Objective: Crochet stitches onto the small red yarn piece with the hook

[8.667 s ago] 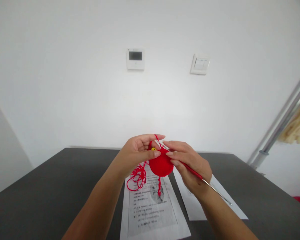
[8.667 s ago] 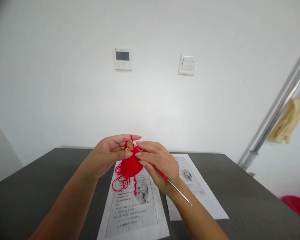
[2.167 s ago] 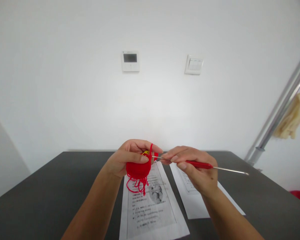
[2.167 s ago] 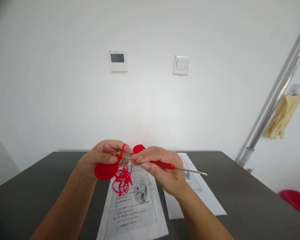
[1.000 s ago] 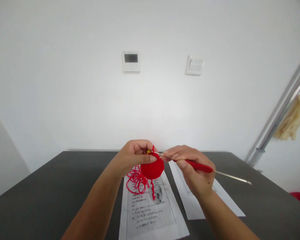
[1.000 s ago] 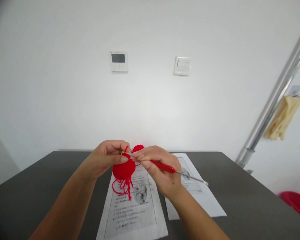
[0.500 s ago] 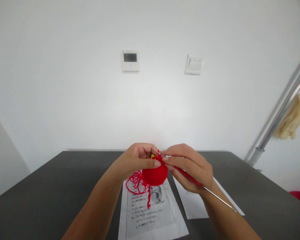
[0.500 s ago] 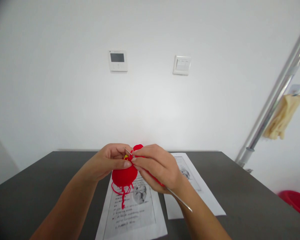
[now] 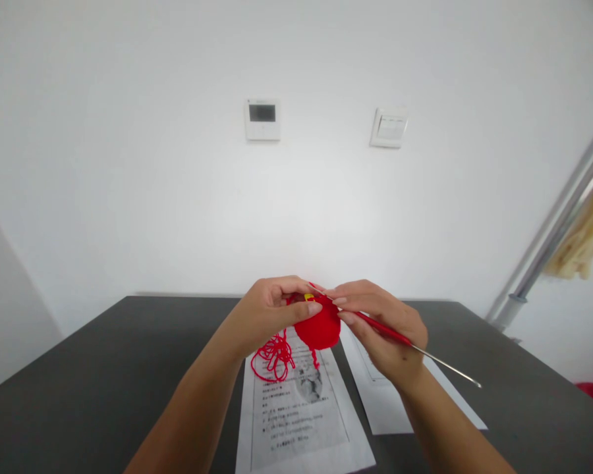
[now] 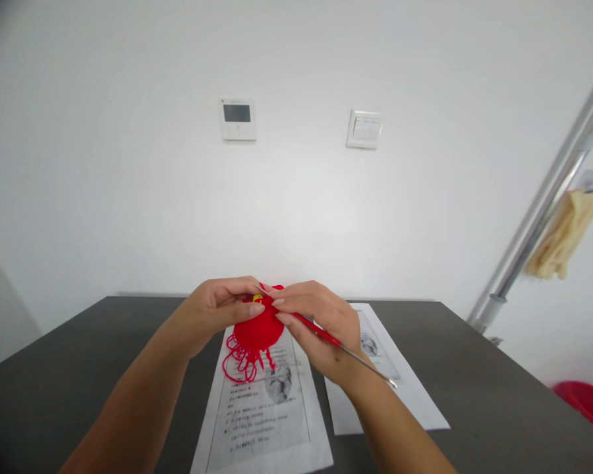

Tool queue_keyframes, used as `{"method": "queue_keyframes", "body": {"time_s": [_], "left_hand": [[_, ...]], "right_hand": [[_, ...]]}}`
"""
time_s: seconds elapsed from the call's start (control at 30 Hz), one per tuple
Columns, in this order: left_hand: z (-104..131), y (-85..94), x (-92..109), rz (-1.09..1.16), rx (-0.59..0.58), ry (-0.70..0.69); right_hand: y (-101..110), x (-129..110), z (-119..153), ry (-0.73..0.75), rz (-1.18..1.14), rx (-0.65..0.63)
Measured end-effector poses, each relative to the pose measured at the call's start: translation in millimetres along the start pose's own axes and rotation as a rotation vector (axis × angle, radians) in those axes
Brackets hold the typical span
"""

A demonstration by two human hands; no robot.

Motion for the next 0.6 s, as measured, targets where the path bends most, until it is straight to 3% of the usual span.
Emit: {"method": "queue_keyframes", "body": {"time_s": [0.13,0.37,0.6], "left_hand": [[2.9,3.9,0.3,-0.038,0.027,0.004],[2.4,3.7,-5.8,0.163,0.086,0.044],[1.6,2.3,-6.6,0.221,0.101,0.064]], "right_hand": [[-0.5,5.7,5.3,-0.065,-0.081,0.011],[0.8,5.2,5.6,-0.058,-0.06,0.016],[1.5,5.9,6.7,-0.055,-0.038,0.007]]}}
Point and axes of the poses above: each hand's wrist, its own z-axis away from the middle knuckle, its own y-axis out of the back of the hand, x = y × z, the point moved 4 cm from there along -z, towards the middle knuckle, and after that the axes turned 3 degrees about y, right-handed, at the moved point
